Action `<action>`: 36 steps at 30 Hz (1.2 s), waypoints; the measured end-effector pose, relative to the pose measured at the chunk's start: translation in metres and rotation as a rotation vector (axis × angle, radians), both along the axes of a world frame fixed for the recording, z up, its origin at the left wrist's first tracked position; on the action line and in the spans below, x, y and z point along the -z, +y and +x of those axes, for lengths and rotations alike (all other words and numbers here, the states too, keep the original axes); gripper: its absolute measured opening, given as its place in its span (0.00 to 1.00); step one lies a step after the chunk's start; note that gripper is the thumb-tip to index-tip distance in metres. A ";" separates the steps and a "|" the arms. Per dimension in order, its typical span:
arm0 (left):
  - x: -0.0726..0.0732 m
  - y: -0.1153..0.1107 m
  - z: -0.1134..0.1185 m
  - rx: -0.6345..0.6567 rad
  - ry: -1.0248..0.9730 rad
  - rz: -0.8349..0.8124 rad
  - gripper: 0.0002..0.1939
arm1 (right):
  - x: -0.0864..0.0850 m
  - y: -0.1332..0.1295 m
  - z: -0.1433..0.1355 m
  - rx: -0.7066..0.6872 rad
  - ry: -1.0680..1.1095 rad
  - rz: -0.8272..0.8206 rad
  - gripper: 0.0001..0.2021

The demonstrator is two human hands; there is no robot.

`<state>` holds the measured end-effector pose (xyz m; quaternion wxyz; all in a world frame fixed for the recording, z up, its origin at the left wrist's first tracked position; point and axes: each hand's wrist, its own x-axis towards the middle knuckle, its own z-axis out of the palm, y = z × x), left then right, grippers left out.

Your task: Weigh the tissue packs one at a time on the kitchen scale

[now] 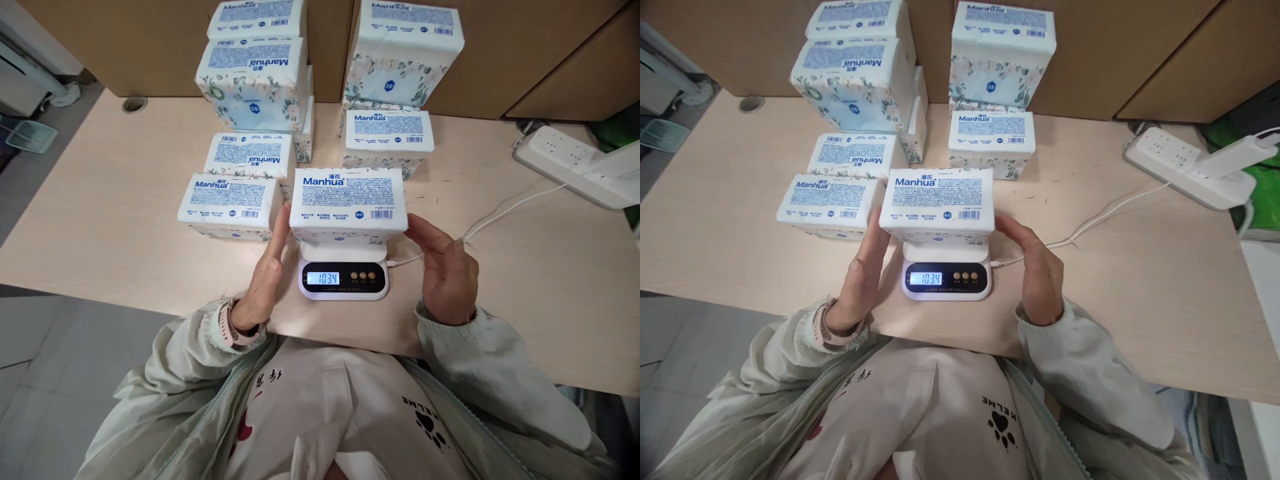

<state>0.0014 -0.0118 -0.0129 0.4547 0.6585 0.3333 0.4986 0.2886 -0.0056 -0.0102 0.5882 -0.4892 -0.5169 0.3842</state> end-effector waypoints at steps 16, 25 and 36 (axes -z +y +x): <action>0.001 0.000 0.000 -0.024 -0.014 0.003 0.36 | 0.001 0.001 -0.002 0.005 -0.031 0.075 0.26; 0.002 0.001 0.000 0.014 -0.069 -0.023 0.36 | 0.001 0.000 0.003 -0.040 -0.146 0.107 0.26; -0.034 0.045 0.023 -0.005 -0.034 0.025 0.33 | -0.004 0.037 0.009 -0.210 -0.383 0.218 0.36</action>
